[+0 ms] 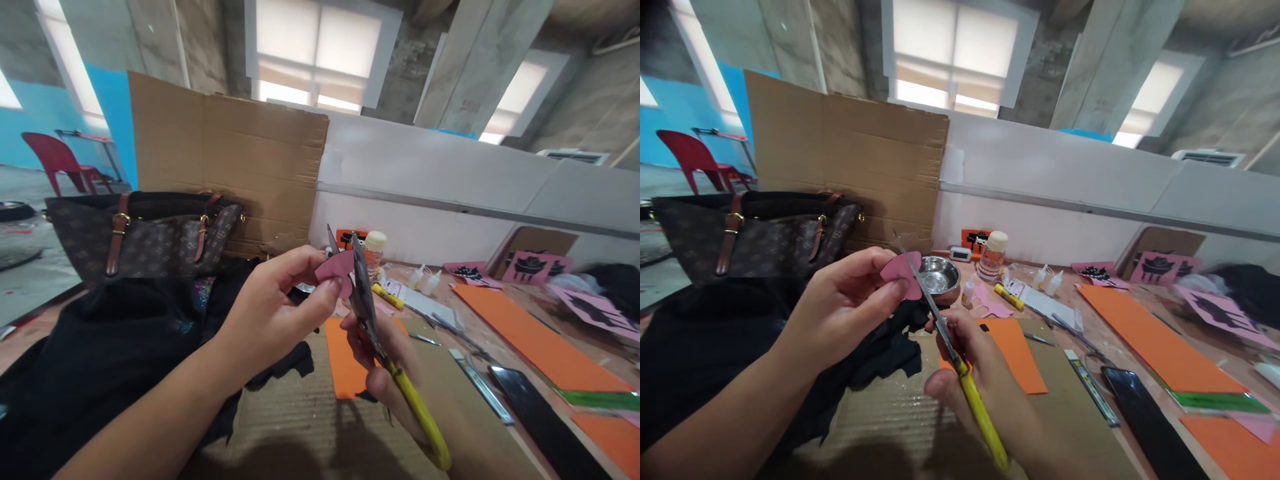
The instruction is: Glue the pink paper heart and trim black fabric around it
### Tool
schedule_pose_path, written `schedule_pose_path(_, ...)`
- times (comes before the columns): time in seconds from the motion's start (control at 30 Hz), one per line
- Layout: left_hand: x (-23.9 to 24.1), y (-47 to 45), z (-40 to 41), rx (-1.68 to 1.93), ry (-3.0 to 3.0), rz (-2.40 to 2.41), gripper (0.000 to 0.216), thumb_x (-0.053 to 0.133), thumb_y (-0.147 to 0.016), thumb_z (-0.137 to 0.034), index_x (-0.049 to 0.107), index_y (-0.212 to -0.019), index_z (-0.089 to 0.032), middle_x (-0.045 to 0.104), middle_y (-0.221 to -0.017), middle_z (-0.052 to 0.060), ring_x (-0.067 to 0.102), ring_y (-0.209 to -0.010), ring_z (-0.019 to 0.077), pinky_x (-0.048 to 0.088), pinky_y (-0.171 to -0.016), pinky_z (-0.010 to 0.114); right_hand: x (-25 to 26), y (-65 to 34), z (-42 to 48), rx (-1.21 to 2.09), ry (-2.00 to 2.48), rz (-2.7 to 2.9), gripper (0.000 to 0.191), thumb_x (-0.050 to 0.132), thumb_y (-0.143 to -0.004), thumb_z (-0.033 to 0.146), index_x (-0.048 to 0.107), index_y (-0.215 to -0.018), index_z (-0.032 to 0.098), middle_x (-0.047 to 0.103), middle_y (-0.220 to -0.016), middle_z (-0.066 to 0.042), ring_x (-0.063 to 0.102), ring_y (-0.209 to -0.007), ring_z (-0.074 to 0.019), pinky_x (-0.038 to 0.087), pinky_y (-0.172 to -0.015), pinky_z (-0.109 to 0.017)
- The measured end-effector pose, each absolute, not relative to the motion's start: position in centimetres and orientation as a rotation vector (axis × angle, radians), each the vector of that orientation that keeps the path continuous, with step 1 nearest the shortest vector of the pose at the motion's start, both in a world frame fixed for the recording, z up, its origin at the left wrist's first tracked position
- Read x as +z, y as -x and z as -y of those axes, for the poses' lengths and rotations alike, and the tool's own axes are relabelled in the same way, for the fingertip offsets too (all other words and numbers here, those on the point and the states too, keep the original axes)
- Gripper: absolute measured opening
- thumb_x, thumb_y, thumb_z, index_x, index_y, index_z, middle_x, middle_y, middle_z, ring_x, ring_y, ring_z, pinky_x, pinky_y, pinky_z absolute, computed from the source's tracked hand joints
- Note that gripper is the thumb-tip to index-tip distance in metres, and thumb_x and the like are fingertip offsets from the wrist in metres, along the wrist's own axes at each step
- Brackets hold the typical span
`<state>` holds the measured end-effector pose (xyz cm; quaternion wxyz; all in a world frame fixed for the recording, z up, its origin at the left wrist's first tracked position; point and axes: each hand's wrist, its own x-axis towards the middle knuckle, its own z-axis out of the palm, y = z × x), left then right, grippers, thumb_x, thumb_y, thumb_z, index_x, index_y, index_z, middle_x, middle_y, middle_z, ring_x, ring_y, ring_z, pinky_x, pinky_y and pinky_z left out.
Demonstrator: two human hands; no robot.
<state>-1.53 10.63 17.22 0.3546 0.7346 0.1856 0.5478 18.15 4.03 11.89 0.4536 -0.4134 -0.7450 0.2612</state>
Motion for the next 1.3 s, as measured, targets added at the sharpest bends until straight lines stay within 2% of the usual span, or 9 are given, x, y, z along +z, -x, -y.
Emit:
schedule_pose_path(0.2, 17.2, 1.8, -10.7, 1.382, -1.898, -0.462, 0.011, 0.062, -0.090, -0.012, 0.066, -0.085, -0.021, 0.071, -0.079, -0.006, 0.062, -0.070, 0.0082, 0.046, -0.065, 0.019, 10.4, -18.8, -4.3, 0.786, 0.984, 1.794, 0.054, 0.056, -0.092, 0.075, 0.059, -0.128, 0.035, 0.060, -0.098, -0.003, 0.058, -0.083, -0.0207, 0.051, -0.071, -0.031)
schedule_pose_path(0.43, 17.6, 2.2, -10.6, 1.347, -1.962, -0.478, 0.014, 0.061, -0.088, -0.012, 0.062, -0.076, -0.019, 0.063, -0.074, -0.006, 0.058, -0.069, 0.0086, 0.046, -0.066, 0.020, 10.3, -19.1, -4.0, 0.854, 1.060, 1.762, 0.060, 0.060, -0.088, 0.078, 0.059, -0.129, 0.035, 0.060, -0.109, -0.005, 0.058, -0.102, -0.0261, 0.052, -0.083, -0.035)
schedule_pose_path(0.83, 17.7, 2.2, -10.6, 1.323, -2.006, -0.557, 0.012, 0.059, -0.087, -0.015, 0.059, -0.075, -0.019, 0.060, -0.073, -0.005, 0.055, -0.068, 0.0108, 0.044, -0.063, 0.022, 10.8, -18.8, -3.9, 0.815, 1.071, 1.774, 0.060, 0.056, -0.089, 0.080, 0.062, -0.125, 0.031, 0.059, -0.095, -0.002, 0.052, -0.079, -0.0190, 0.047, -0.069, -0.030)
schedule_pose_path(1.0, 17.7, 2.2, -10.4, 1.312, -1.998, -0.587, 0.013, 0.058, -0.086, -0.017, 0.057, -0.073, -0.019, 0.057, -0.071, -0.004, 0.053, -0.066, 0.0115, 0.043, -0.061, 0.024, 11.1, -18.6, -4.0, 0.834, 1.083, 1.761, 0.061, 0.057, -0.088, 0.079, 0.062, -0.126, 0.031, 0.059, -0.100, -0.003, 0.054, -0.085, -0.0212, 0.049, -0.075, -0.032)
schedule_pose_path(1.3, 17.6, 2.2, -10.6, 1.311, -1.984, -0.571, 0.012, 0.059, -0.087, -0.016, 0.058, -0.075, -0.019, 0.057, -0.072, -0.004, 0.054, -0.069, 0.0115, 0.044, -0.063, 0.022, 11.1, -18.5, -4.1, 0.828, 1.030, 1.758, 0.061, 0.059, -0.089, 0.078, 0.061, -0.123, 0.028, 0.059, -0.095, -0.002, 0.052, -0.079, -0.0178, 0.045, -0.069, -0.029)
